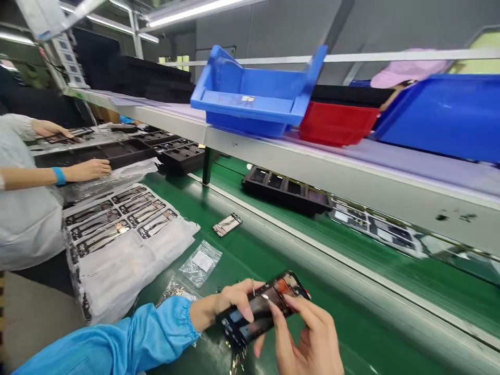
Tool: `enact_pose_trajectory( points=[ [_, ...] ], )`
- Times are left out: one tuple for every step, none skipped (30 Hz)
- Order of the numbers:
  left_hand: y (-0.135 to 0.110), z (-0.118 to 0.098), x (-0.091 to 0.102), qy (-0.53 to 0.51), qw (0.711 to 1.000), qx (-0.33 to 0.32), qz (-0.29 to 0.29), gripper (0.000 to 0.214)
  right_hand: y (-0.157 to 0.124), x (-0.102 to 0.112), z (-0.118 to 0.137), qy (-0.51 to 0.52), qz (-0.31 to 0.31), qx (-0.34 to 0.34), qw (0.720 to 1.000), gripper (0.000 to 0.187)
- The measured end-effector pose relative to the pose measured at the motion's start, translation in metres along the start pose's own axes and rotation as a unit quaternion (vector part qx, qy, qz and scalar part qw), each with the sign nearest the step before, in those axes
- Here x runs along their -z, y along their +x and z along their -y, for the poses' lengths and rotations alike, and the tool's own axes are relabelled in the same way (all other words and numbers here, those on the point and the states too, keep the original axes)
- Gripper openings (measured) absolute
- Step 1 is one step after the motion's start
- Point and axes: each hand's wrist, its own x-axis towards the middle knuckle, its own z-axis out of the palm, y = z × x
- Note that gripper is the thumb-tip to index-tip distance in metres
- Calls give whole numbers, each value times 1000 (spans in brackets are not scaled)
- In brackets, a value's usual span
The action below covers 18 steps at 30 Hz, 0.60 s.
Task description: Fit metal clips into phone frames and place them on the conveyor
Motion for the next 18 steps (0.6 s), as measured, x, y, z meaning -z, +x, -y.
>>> enact_pose_trajectory(
  points=[
    [3,4,4,-11,1000,-11,12,65,-1,2,0,-1,5,10,1000,30],
    [4,6,7,-16,999,-17,21,67,-1,3,1,13,12,8,1000,25],
    [4,7,9,-16,999,-23,25,69,0,2,2,35,22,-5,999,20],
    [4,7,9,-14,999,-24,27,70,1,2,2,60,28,-26,997,16],
    [3,7,9,-11,999,-24,26,71,1,3,3,77,33,-41,996,14],
    [2,7,8,-6,999,-24,22,72,3,4,3,82,39,-39,995,13],
    [1,6,8,0,1000,-25,17,74,4,6,4,72,45,-12,996,12],
    [0,6,7,7,1000,-24,13,75,7,8,5,49,52,33,997,9],
    [0,6,6,12,1000,-24,8,76,9,11,7,18,61,86,994,7],
    [-1,5,5,17,1000,-25,3,76,11,13,9,-14,70,139,988,7],
    [-2,5,4,21,999,-24,-2,76,14,14,11,-45,77,180,980,9],
    [-2,4,3,23,999,-21,-6,76,16,15,13,-69,79,207,973,11],
    [-3,3,1,24,999,-19,-9,75,17,14,15,-85,79,219,969,12],
    [-4,2,-1,25,1000,-15,-10,75,18,14,16,-93,76,223,967,12],
    [-4,1,-2,25,1000,-10,-8,75,18,13,17,-97,74,224,967,13],
    [-5,0,-3,24,1000,-5,-4,76,18,12,16,-98,73,223,967,13],
    [-5,0,-4,24,1000,-2,-2,77,17,11,14,-97,75,221,968,13],
    [-6,-1,-5,25,1000,1,0,78,15,10,12,-95,79,218,968,12]
  ],
)
